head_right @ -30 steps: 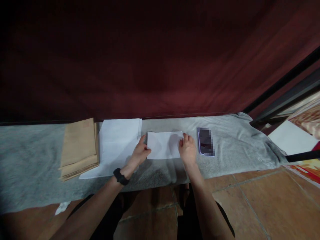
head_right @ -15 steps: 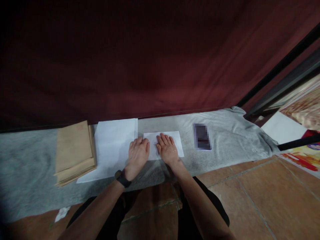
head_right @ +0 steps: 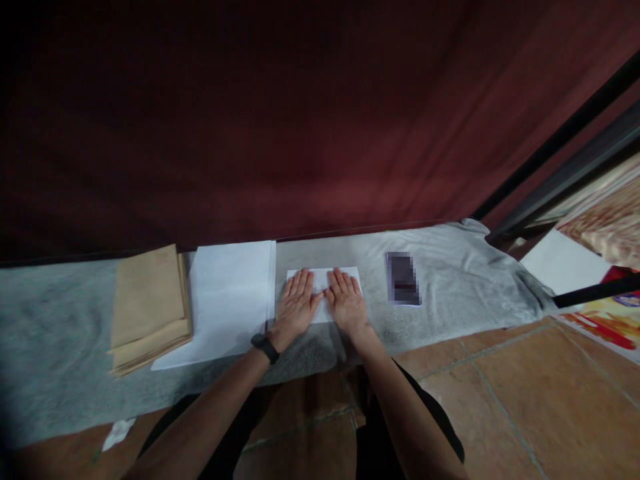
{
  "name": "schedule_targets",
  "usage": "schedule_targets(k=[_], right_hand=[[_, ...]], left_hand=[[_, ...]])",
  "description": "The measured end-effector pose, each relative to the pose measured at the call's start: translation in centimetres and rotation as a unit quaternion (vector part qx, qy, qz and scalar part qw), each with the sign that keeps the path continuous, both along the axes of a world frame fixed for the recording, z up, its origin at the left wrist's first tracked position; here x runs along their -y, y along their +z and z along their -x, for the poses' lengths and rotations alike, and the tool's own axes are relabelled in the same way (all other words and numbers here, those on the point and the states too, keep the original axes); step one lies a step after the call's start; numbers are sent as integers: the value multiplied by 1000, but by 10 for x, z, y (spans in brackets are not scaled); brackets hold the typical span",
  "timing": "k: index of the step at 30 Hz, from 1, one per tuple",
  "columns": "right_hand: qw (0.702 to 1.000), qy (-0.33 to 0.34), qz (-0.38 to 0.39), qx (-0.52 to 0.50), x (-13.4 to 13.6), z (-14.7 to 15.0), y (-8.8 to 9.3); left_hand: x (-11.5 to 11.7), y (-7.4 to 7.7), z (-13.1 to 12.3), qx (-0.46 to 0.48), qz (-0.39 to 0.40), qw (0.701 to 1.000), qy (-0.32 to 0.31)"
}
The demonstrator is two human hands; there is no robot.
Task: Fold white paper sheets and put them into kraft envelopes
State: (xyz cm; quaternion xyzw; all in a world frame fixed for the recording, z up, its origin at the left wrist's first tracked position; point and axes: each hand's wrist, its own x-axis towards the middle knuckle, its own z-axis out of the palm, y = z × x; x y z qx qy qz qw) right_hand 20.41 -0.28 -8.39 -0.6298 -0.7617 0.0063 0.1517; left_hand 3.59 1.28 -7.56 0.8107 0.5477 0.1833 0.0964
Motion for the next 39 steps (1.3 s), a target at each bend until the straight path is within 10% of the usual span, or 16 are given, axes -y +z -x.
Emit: schedule_targets(k=[17,26,39], right_hand=[[990,-105,-57,-79,10,-37,-6],[996,50,3,-68,22,15,5],[999,-32,-38,18,27,-30,-6]], left_hand=[[11,-4,10,10,-45,996,71],[35,-5,-15,-1,-22,999,-36],[30,-1,18,-57,-44,997,15]])
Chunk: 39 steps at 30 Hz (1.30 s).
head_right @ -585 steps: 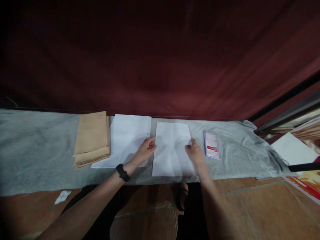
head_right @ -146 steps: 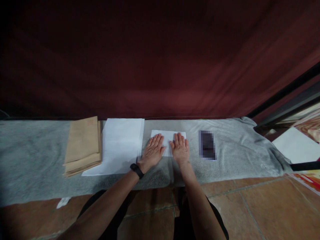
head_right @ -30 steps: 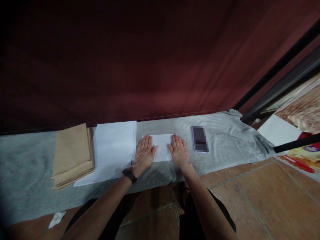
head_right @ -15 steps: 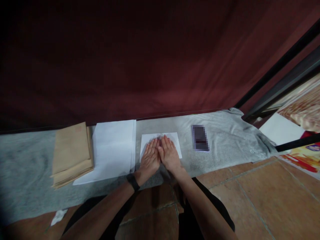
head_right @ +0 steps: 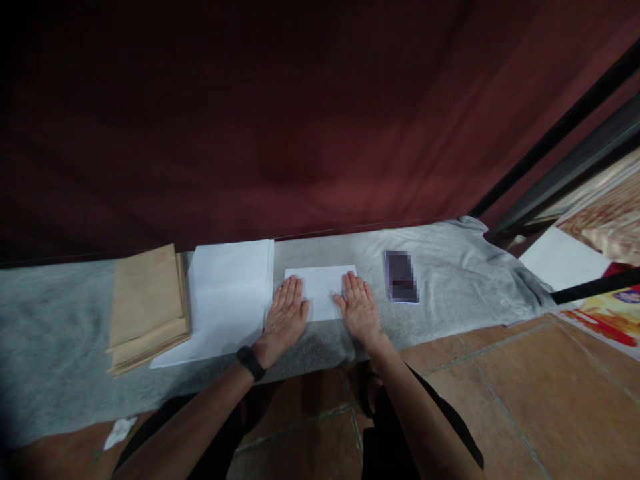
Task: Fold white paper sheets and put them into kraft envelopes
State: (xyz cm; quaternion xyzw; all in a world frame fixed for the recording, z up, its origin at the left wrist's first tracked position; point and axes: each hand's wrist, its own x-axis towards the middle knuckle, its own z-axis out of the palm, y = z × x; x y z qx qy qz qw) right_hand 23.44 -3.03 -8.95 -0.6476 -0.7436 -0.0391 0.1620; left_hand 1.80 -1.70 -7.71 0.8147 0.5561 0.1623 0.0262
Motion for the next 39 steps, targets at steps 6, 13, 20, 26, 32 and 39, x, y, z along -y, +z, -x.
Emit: schedule_targets(k=[6,13,20,26,32,39], right_hand=[[1000,-31,2,2,-2,-8,1],[997,30,26,-64,-20,28,7],[998,28,41,-36,-28,38,3],[999,-42,19,-11,-29,11,-2],[994,-103,13,-16,-28,-12,6],[972,-167,81,-142,-31,-21,29]], left_hand=[[3,7,2,-14,-14,999,34],[-4,6,-32,-6,-3,998,-66],[-24,-1,-30,-13,34,998,-43],[-29,1,-13,-13,34,999,0],[-28,-3,-6,-24,27,999,23],[-28,-1,-5,-20,25,999,25]])
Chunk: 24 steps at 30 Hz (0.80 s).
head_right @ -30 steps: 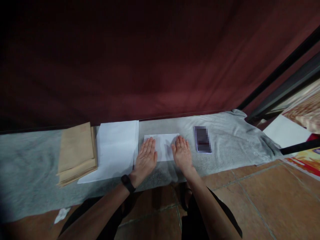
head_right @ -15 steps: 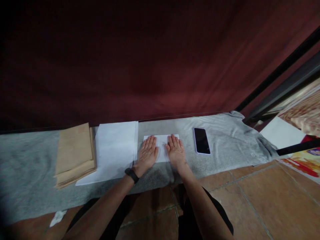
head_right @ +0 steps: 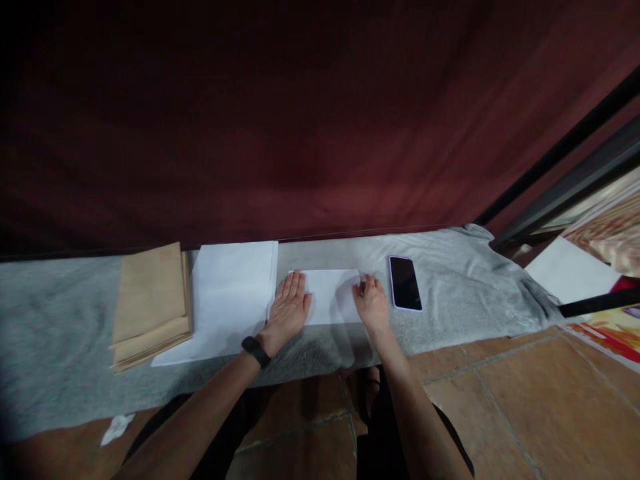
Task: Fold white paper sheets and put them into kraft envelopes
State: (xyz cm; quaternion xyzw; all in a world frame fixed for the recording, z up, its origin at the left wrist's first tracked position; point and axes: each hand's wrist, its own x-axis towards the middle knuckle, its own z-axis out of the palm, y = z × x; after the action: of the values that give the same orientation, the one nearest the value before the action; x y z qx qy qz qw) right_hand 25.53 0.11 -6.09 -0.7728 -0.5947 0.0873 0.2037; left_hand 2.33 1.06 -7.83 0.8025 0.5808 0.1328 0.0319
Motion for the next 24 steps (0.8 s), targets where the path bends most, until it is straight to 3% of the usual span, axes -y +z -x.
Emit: schedule_targets(k=[4,7,11,16,19,24], right_hand=[[993,-26,42,-111,-2,-6,1],[965,-41,52,-253,-3,-9,2],[889,-22,61,-454,-4,-9,8],[759,-63,-15,-648,-4,-9,21],[741,-55,-36,-668,-3,-4,22],[735,-42,1,-677,7,22,14]], left_hand=[[0,4,1,-5,14,1000,-5],[-1,7,3,13,29,999,-5],[-5,19,4,85,37,996,-6],[-4,43,7,262,2,965,27],[0,49,8,387,54,917,80],[6,42,-2,576,277,762,102]])
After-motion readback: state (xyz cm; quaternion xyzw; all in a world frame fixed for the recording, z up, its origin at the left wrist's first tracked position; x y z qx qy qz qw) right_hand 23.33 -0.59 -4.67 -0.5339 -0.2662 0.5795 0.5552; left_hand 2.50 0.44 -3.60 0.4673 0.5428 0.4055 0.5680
